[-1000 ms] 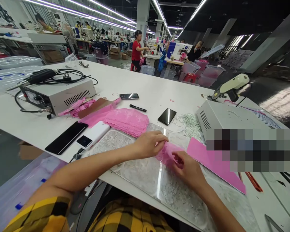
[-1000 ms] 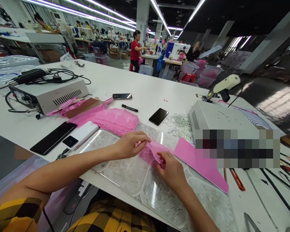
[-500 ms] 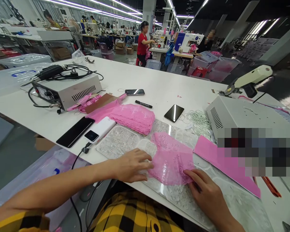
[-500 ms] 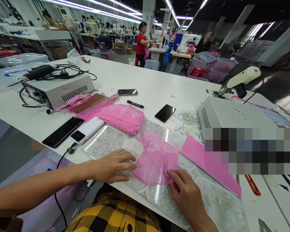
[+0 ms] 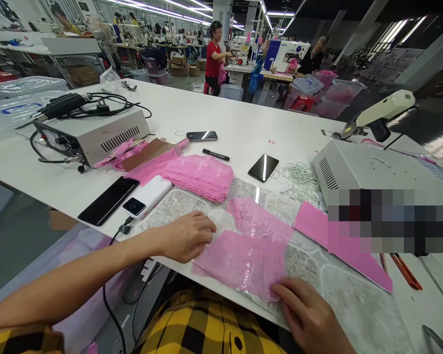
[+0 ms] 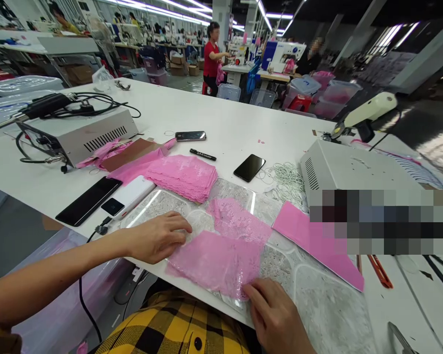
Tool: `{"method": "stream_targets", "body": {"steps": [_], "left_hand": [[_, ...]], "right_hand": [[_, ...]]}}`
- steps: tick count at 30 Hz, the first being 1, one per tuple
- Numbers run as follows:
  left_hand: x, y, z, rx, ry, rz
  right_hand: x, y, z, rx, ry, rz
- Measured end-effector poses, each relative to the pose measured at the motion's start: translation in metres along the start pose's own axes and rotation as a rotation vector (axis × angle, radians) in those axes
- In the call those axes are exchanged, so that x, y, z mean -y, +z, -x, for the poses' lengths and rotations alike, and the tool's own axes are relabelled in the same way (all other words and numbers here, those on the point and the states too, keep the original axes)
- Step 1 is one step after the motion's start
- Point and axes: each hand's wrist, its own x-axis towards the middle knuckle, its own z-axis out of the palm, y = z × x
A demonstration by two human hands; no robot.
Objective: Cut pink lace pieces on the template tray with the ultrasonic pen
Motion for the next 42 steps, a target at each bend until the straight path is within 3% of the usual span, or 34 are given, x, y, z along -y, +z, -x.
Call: {"method": "stream_targets", "body": {"steps": [4,8,13,17,21,24,27,31,34,38,42], "left_hand": [[-0.010,0.024,-0.004,-0.003,0.077,0.005],[-0.008,0.040,0.000,0.035,0.068,-0.059],[0.005,0.031,0.008,0.057,0.054,-0.120],[0.017,0.023,0.009,0.038,0.051,-0.144],[0.028,0.020,0.014,0.023,0.013,-0.154],[0.033,0.016,0.018,0.031,-0.022,-0.175],[0.034,0.010,0.016,0.047,-0.039,-0.221],[0.038,0.004,0.011,0.077,-0.027,-0.310],[0.042,0.003,0.007,0.076,-0.021,-0.376],[0.034,0.009,-0.012,0.027,0.021,-0.404],[0.002,0.029,-0.053,-0.033,0.172,-0.293]], "right_hand": [[0.001,-0.002,-0.009,0.031,0.046,-0.087],[-0.009,0.006,-0.035,0.039,0.233,-0.143],[-0.016,0.035,-0.098,0.141,0.475,-0.225],[-0.018,0.065,-0.142,0.111,0.512,-0.247],[-0.026,0.082,-0.160,0.059,0.539,-0.293],[-0.033,0.072,-0.164,-0.016,0.590,-0.354],[-0.037,0.041,-0.164,-0.135,0.670,-0.422],[-0.035,-0.011,-0.141,-0.343,0.784,-0.450],[-0.034,-0.039,-0.097,-0.551,0.962,-0.452],[-0.033,-0.050,-0.015,-0.666,1.209,-0.394],[-0.031,-0.048,0.047,-0.607,1.406,-0.225]]}}
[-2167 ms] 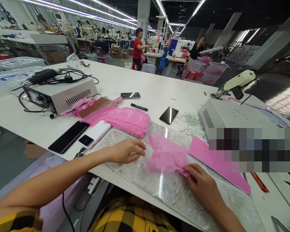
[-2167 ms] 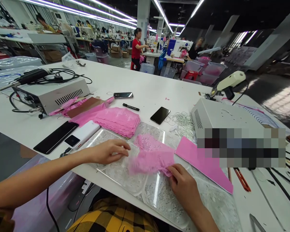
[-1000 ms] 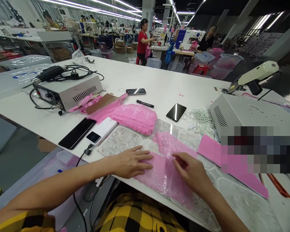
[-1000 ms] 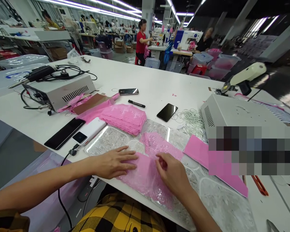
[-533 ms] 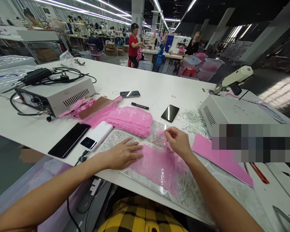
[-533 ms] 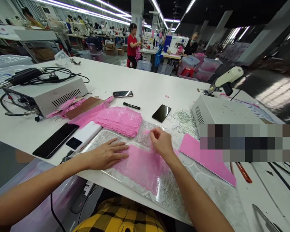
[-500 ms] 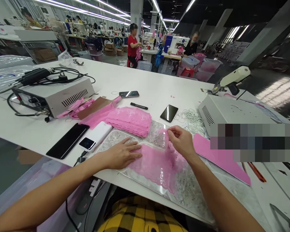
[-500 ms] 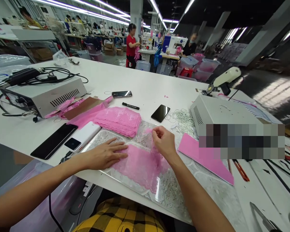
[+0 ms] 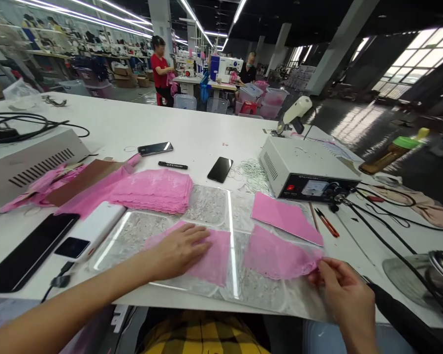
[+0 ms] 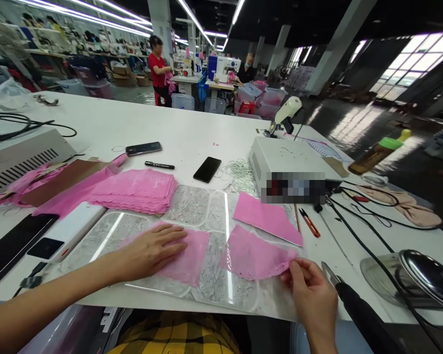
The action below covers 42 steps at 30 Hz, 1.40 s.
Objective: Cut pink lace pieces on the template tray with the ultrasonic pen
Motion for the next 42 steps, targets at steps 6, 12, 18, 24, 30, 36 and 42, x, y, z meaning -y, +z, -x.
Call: {"method": "stream_targets", "body": {"steps": [6,12,18,24,30,36,42], "left_hand": [[-0.040,0.029,-0.073,0.004,0.206,0.118],[-0.045,0.039,-0.088,0.023,0.272,0.107],[-0.059,0.027,-0.079,0.008,0.235,0.070],[-0.066,0.025,-0.082,0.021,0.247,0.030],[-0.064,0.026,-0.081,-0.035,0.249,0.034],[-0.062,0.025,-0.088,-0.062,0.273,0.094],[-0.066,0.032,-0.078,-0.033,0.313,0.099]], "right_hand": [[-0.025,-0.019,0.003,-0.070,-0.037,0.327],[-0.040,-0.039,0.010,-0.107,-0.124,0.350],[-0.031,-0.038,0.018,-0.073,-0.582,0.349],[-0.037,-0.036,0.013,0.021,-0.716,0.566],[-0.048,-0.053,0.021,-0.110,-0.706,0.583],[-0.021,-0.029,0.034,0.146,-0.830,0.326],[-0.001,0.013,0.054,0.435,-0.864,0.184]]}}
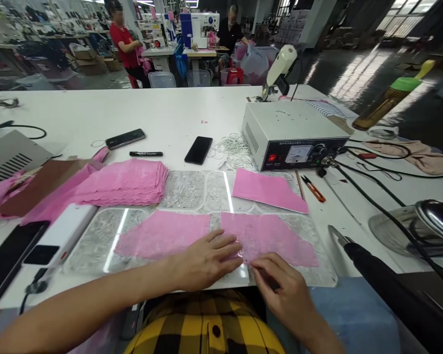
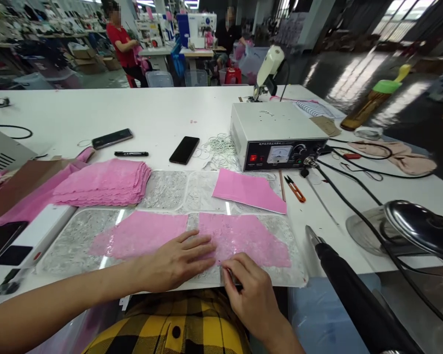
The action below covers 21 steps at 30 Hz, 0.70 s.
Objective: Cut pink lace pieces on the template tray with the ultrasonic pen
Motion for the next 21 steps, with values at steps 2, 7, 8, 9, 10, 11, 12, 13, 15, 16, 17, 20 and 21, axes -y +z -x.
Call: {"method": "stream_targets", "body": {"steps": [2,7,8,9,10,11,12,13,15,16,17,20,21], "left_hand": [[-0.003,0.001,0.003,0.016,0.001,0.002],[-0.006,0.002,0.006,0.058,-0.006,-0.027],[-0.006,0.002,0.006,0.058,-0.007,-0.029],[-0.006,0.002,0.007,0.055,-0.006,-0.026],[-0.006,0.003,0.007,0.052,-0.006,-0.021],[-0.007,0.003,0.008,0.050,-0.007,-0.014],[-0.007,0.003,0.008,0.051,-0.008,-0.007],[-0.007,0.004,0.009,0.054,-0.010,-0.003],[-0.007,0.004,0.009,0.066,-0.017,0.000],[-0.008,0.004,0.009,0.071,-0.020,0.001],[-0.008,0.004,0.009,0.072,-0.021,0.002],[-0.008,0.004,0.008,0.068,-0.017,0.005],[-0.008,0.004,0.008,0.065,-0.014,0.004]], "right_hand": [[0.003,0.010,-0.003,0.007,-0.005,0.019],[0.001,0.020,-0.006,0.011,-0.013,0.108],[0.000,0.021,-0.007,0.020,-0.004,0.113],[-0.001,0.020,-0.007,0.032,0.011,0.110],[-0.001,0.020,-0.007,0.046,0.034,0.100],[-0.002,0.019,-0.007,0.060,0.063,0.084],[-0.002,0.018,-0.008,0.073,0.093,0.065],[-0.003,0.016,-0.008,0.082,0.122,0.047],[-0.004,0.015,-0.009,0.093,0.174,0.011],[-0.004,0.014,-0.009,0.095,0.197,-0.005],[-0.005,0.013,-0.010,0.099,0.217,-0.020],[-0.007,0.011,-0.012,0.122,0.265,-0.053],[-0.007,0.010,-0.013,0.137,0.275,-0.061]]}}
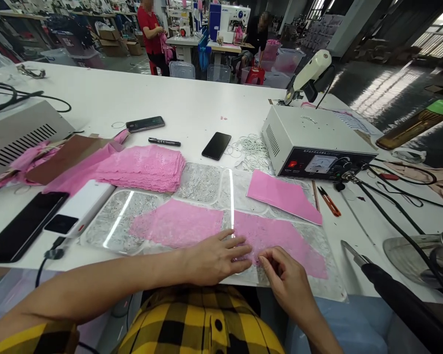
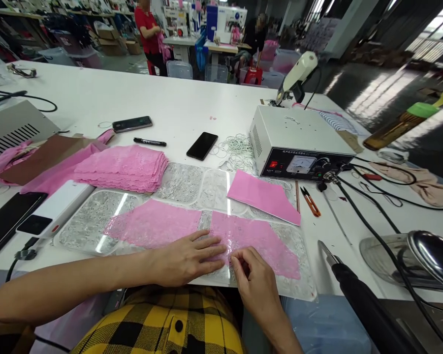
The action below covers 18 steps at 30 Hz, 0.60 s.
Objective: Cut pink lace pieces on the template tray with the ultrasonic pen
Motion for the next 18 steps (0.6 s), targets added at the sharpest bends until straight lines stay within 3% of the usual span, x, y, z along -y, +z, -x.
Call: {"method": "stream_targets", "body": {"steps": [7,13,18], "left_hand": [[-0.0004,0.0001,0.0005,0.007,0.002,-0.007],[-0.0006,-0.0013,0.0001,0.016,0.003,-0.012],[-0.0016,-0.0031,-0.0011,0.026,-0.006,-0.007]], "right_hand": [[0.0011,-0.0074,-0.0028,0.119,-0.008,-0.039],[-0.0026,-0.0058,-0.0007,0.103,-0.102,0.106],[-0.0032,-0.0064,-0.0027,0.125,-0.089,0.124]]}}
